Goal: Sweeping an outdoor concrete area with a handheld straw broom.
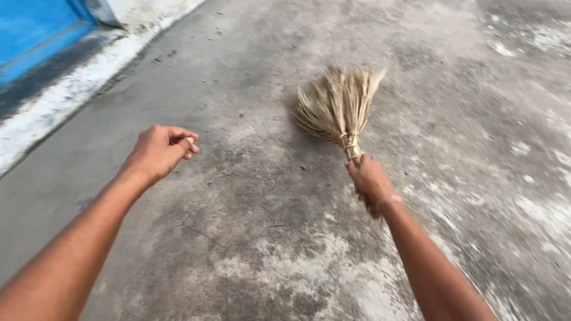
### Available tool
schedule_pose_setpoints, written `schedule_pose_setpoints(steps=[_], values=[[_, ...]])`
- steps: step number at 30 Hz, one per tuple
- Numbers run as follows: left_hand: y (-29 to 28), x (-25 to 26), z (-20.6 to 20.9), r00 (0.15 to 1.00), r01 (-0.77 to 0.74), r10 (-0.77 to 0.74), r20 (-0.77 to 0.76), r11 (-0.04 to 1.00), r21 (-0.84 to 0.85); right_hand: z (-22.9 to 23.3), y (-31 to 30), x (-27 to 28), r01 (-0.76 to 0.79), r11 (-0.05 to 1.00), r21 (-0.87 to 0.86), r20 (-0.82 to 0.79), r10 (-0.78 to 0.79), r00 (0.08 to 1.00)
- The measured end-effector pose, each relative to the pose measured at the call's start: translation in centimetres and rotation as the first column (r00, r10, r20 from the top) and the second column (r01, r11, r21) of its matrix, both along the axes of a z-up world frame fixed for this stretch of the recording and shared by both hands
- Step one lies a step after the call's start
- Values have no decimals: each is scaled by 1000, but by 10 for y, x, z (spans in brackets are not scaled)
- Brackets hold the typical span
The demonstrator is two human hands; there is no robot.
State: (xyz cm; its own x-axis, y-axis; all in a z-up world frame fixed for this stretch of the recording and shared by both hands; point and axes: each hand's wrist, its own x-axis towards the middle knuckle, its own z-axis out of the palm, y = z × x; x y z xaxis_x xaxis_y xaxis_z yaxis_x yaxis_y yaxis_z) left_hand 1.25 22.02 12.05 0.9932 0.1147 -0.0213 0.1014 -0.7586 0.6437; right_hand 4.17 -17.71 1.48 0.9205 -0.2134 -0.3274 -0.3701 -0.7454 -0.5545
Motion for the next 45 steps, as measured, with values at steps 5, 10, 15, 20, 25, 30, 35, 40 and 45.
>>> schedule_pose_setpoints(steps=[5,10,15,20,25,30,35,40,45], values=[[42,0,8,997,-81,82,-11,995,66,-33,65,-18,-153,957,247,109,130,986],[88,24,-42,997,-12,20,73,995,-103,-33,125,-42,-269,939,214,-26,281,959],[128,40,-81,998,-6,15,58,990,-144,-28,182,-67,-292,910,293,40,294,955],[176,49,-101,999,20,-13,48,990,-141,-58,214,-64,-451,867,212,-177,488,855],[243,48,-95,999,-32,27,-35,988,-148,-125,209,-17,-432,884,180,-348,468,812],[322,38,-102,995,-90,83,-59,988,-126,-43,250,13,-84,995,48,-320,95,943],[408,14,-100,993,-79,86,85,994,-82,-49,278,66,-208,956,-206,-270,149,951],[475,-20,-94,988,-153,153,-10,986,-71,-54,330,62,-41,997,69,-90,47,995],[522,-47,-98,973,-226,222,-63,972,-61,-46,385,68,-83,996,-33,-218,74,973]])
